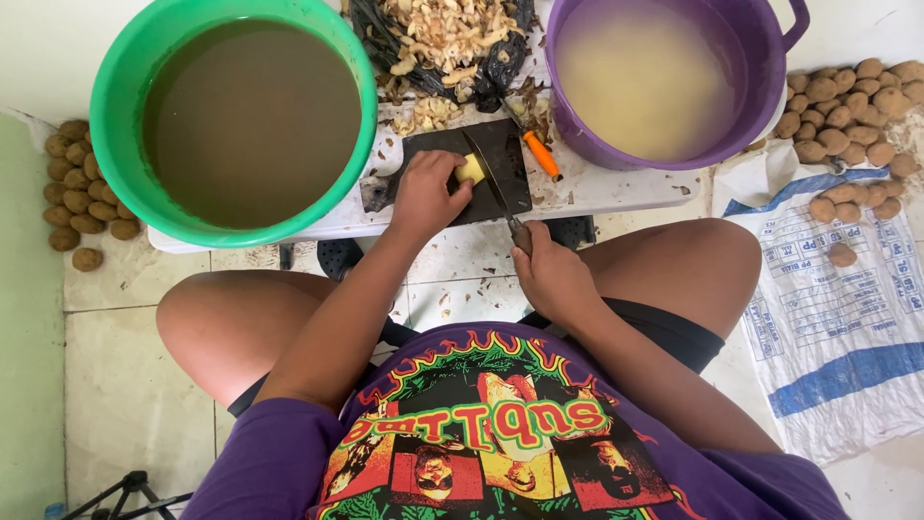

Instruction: Slicing peeled potatoes into thin pieces on a cutting board and then washing them in a bowl of water.

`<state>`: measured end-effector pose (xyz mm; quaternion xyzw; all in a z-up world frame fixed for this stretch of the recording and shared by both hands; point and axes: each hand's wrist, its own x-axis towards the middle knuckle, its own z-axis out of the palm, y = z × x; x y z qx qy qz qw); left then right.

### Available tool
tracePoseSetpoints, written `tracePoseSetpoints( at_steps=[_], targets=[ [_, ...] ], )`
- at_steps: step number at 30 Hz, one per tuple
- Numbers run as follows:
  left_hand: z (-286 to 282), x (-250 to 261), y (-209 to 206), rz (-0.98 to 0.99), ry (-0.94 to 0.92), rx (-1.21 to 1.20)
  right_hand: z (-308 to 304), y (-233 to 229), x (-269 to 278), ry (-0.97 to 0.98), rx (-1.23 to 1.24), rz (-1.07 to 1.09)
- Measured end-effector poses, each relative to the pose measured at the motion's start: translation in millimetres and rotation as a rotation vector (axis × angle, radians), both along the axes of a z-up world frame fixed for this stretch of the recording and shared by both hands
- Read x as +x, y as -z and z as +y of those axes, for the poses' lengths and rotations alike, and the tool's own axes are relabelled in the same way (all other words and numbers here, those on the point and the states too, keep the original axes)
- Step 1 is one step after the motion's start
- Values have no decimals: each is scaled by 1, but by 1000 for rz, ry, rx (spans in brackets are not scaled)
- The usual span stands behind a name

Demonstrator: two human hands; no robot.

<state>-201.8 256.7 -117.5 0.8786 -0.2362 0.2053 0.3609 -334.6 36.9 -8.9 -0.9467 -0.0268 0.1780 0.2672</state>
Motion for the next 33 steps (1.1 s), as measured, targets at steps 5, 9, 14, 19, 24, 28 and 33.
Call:
tracePoseSetpoints(
  at_steps=[5, 9, 14, 19, 24, 28, 33],
  targets=[
    [1, -1, -4, 1, 19, -44, 5, -4, 0, 1, -17, 25],
    [3, 1, 0, -20, 33, -69, 7, -3, 2, 2, -53, 48],
    [2, -1, -4, -25, 36, -94, 11, -14, 2, -9, -76, 55],
    [3, 1, 0, -44, 40, -82, 10, -18, 5, -23, -105, 76],
    [3, 1, 1, -58, 36, -75, 10, -20, 7, -25, -101, 83],
    [1, 3, 0, -34, 27, -96, 10, -14, 10, -24, -100, 135],
    [4, 4, 5, -35, 28, -88, 6, 23, 9, -57, -141, 185]
  ],
)
